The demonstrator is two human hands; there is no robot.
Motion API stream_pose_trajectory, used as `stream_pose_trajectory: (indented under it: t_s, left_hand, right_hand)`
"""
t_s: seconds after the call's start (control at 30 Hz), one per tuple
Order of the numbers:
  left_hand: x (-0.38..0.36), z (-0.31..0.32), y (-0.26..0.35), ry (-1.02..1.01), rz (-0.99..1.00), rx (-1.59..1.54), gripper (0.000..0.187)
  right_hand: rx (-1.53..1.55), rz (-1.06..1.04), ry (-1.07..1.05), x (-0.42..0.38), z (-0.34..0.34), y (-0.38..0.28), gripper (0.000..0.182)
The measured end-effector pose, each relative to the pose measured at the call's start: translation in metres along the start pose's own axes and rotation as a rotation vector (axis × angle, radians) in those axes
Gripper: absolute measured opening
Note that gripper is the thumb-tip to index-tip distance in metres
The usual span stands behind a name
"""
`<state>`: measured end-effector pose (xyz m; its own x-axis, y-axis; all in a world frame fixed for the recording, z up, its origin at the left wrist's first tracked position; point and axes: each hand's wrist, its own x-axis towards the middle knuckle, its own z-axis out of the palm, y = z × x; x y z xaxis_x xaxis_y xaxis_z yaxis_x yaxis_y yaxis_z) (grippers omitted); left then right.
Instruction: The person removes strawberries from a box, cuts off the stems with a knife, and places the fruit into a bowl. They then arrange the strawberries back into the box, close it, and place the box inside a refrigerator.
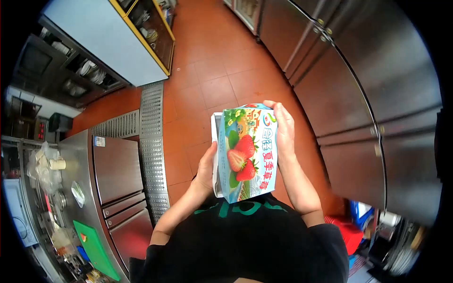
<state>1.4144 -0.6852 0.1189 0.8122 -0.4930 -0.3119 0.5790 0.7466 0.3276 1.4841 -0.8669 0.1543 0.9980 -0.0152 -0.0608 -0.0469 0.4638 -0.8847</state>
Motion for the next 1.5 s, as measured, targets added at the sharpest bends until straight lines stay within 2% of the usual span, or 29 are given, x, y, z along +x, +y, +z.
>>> stream_pose_trajectory:
  t_s: [0.03, 0.17, 0.23, 0.27, 0.3, 0.33, 0.37, 0.43, 0.47, 0.5, 0.6, 0.67, 0.7, 0.77, 0.8, 0.87, 0.9, 0.97, 1.0, 1.03, 1.1, 1.13, 1.23, 1.27, 1.3, 1.37, 1.4, 1.43, 1.5]
  left_hand:
    - [0.019, -0.007, 0.009, 0.016, 0.014, -0.014, 0.066]
    - [0.127, -0.044, 0.054, 0.017, 0.009, -0.119, 0.056]
    - [0.156, -0.061, 0.075, 0.052, 0.001, 0.021, 0.056]
    - [0.182, -0.065, 0.101, 0.044, -0.006, 0.017, 0.056]
    - [0.186, -0.067, 0.111, 0.032, -0.096, 0.064, 0.056]
    - [0.205, -0.065, 0.124, 0.016, -0.179, 0.112, 0.055]
    - [0.225, -0.059, 0.136, 0.008, -0.178, 0.119, 0.055]
    - [0.282, -0.042, 0.170, -0.191, -0.227, 0.222, 0.053]
    - [0.318, -0.033, 0.188, -0.219, -0.239, 0.229, 0.051]
    - [0.346, -0.026, 0.203, -0.217, -0.239, 0.250, 0.051]
    - [0.367, -0.023, 0.244, -0.151, -0.228, 0.265, 0.049]
    - [0.383, -0.022, 0.262, -0.115, -0.223, 0.531, 0.047]
    - [0.399, -0.016, 0.275, -0.104, -0.225, 0.523, 0.047]
    - [0.433, -0.009, 0.307, -0.113, -0.189, 0.860, 0.047]
    - [0.454, -0.017, 0.321, -0.097, -0.191, 0.858, 0.047]
    - [0.500, -0.033, 0.351, 0.080, -0.069, 0.283, 0.051]
    - [0.516, -0.021, 0.381, 0.082, -0.060, 0.279, 0.051]
    - [0.533, 0.007, 0.447, -0.122, 0.023, -0.156, 0.072]
    - [0.545, 0.010, 0.465, -0.009, 0.061, 0.048, 0.080]
    - [0.556, 0.008, 0.475, 0.002, 0.081, 0.244, 0.085]
    - [0.574, 0.016, 0.483, 0.001, 0.067, 0.578, 0.091]
    - [0.575, 0.028, 0.476, 0.122, -0.062, 0.513, 0.095]
    - [0.631, 0.046, 0.519, 0.199, 0.014, 0.618, 0.081]
    - [0.657, 0.041, 0.532, 0.247, 0.085, 0.519, 0.075]
    - [0.684, 0.038, 0.550, 0.248, 0.152, 0.412, 0.072]
    - [0.734, 0.030, 0.601, 0.263, 0.197, 0.442, 0.074]
    - [0.756, 0.035, 0.625, 0.254, 0.233, 0.456, 0.077]
    - [0.768, 0.028, 0.642, 0.344, 0.203, 0.461, 0.080]
    - [0.799, 0.020, 0.675, 0.419, 0.394, 0.500, 0.073]
  right_hand:
    - [0.195, 0.065, 0.038, 0.020, 0.005, 0.001, 0.034]
    - [0.026, 0.050, 0.067, 0.144, -0.007, 0.025, 0.035]
    - [-0.032, 0.077, 0.081, 0.179, -0.010, 0.038, 0.034]
    - [0.268, 0.191, 0.150, 0.210, -0.003, 0.037, 0.033]
    - [0.579, 0.302, 0.221, 0.215, 0.000, 0.036, 0.032]
    - [0.559, 0.281, 0.216, 0.237, -0.011, 0.040, 0.032]
    - [0.561, 0.271, 0.212, 0.258, -0.024, 0.040, 0.032]
    - [-0.101, -0.104, 0.168, 0.315, -0.034, 0.028, 0.031]
    - [0.032, -0.117, 0.132, 0.348, -0.040, 0.021, 0.033]
    - [0.039, -0.156, 0.119, 0.380, -0.047, 0.019, 0.035]
    - [-0.046, -0.047, 0.191, 0.420, -0.027, 0.030, 0.037]
    - [-0.157, 0.044, 0.176, 0.446, -0.026, 0.038, 0.038]
    - [-0.156, 0.058, 0.174, 0.467, -0.028, 0.041, 0.038]
    - [-0.270, 0.089, 0.058, 0.515, -0.034, 0.049, 0.037]
    - [-0.159, 0.168, -0.013, 0.547, -0.039, 0.049, 0.037]
    - [0.009, 0.193, 0.038, 0.607, -0.015, 0.041, 0.032]
    - [0.091, 0.210, 0.052, 0.638, -0.004, 0.041, 0.030]
    - [0.063, 0.243, 0.051, 0.695, 0.027, 0.038, 0.028]
    - [0.046, 0.265, 0.060, 0.729, 0.040, 0.034, 0.026]
    - [0.045, 0.289, 0.064, 0.762, 0.048, 0.031, 0.026]
    - [-0.207, 0.215, 0.023, 0.809, 0.053, 0.019, 0.023]
    - [-0.234, 0.209, 0.103, 0.810, 0.058, 0.009, 0.022]
    - [-0.049, 0.261, 0.086, 0.870, 0.057, 0.018, 0.031]
    - [0.024, 0.396, 0.012, 0.896, 0.040, 0.034, 0.038]
    - [0.018, 0.401, 0.019, 0.914, 0.045, 0.032, 0.038]
    - [0.000, 0.471, -0.026, 0.950, 0.060, 0.040, 0.039]
    - [-0.018, 0.436, -0.024, 0.971, 0.063, 0.045, 0.038]
    - [-0.026, 0.429, -0.013, 0.990, 0.066, 0.049, 0.038]
    - [0.023, 0.265, 0.110, 1.043, 0.076, 0.057, 0.037]
